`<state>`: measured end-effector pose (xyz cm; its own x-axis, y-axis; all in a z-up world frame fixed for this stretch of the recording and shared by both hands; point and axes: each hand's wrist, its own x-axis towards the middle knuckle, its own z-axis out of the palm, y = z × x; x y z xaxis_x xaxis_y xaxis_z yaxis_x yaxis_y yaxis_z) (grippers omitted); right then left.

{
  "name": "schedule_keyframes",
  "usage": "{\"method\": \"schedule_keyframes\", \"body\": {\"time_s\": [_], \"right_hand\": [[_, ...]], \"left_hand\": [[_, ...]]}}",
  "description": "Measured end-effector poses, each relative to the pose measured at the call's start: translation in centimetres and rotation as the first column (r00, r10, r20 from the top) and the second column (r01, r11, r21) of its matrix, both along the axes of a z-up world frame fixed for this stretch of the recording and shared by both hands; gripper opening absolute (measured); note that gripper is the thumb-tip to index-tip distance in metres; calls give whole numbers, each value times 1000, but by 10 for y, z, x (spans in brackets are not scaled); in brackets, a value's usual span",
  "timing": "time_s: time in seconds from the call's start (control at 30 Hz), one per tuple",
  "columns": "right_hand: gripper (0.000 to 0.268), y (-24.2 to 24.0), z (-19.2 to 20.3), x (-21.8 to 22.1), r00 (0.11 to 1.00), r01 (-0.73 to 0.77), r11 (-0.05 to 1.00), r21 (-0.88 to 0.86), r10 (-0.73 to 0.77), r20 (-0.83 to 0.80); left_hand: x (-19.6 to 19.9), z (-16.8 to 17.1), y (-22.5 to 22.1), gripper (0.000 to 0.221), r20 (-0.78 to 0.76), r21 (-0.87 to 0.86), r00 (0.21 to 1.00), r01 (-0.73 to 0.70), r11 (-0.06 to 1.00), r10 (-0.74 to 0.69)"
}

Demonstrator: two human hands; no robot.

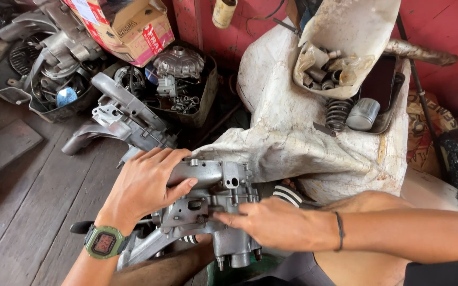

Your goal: The person uses a small metal tool to scrape and clean a silver engine component while sitting on the floor. They repeatedly rub the tool across the surface to remove residue.

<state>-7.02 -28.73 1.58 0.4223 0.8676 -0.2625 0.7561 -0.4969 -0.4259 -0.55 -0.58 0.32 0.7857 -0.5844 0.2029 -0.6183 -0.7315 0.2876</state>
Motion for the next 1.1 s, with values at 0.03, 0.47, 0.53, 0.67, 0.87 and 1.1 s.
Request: {"method": "schedule_keyframes", "body": {"time_s": [0.03, 0.47, 0.53, 0.67, 0.87, 1.1], "right_hand": [[73, 0, 3, 6, 1000, -3, 1000, -1, 3, 6], [77, -5, -2, -3, 998, 56, 994, -90, -56, 8], [79, -6, -6, -3, 999, 31, 996, -89, -30, 16], [78, -6, -7, -4, 996, 44, 991, -124, -34, 82], [78, -1, 3, 1, 997, 79, 995, -67, -77, 26], [84, -3, 6, 4, 992, 120, 986, -112, -116, 39]], "left_hand": [[1, 0, 0, 60, 6, -1, 1000, -3, 1000, 3], [4, -5, 5, 63, -57, -7, 998, 27, 1000, -28], [4, -4, 6, 62, -70, -7, 997, 27, 1000, -27], [4, -4, 6, 60, -45, -37, 998, 44, 998, -46], [2, -2, 6, 59, -74, -34, 996, 37, 999, -39], [3, -4, 7, 61, -74, -38, 997, 29, 999, -31]]}}
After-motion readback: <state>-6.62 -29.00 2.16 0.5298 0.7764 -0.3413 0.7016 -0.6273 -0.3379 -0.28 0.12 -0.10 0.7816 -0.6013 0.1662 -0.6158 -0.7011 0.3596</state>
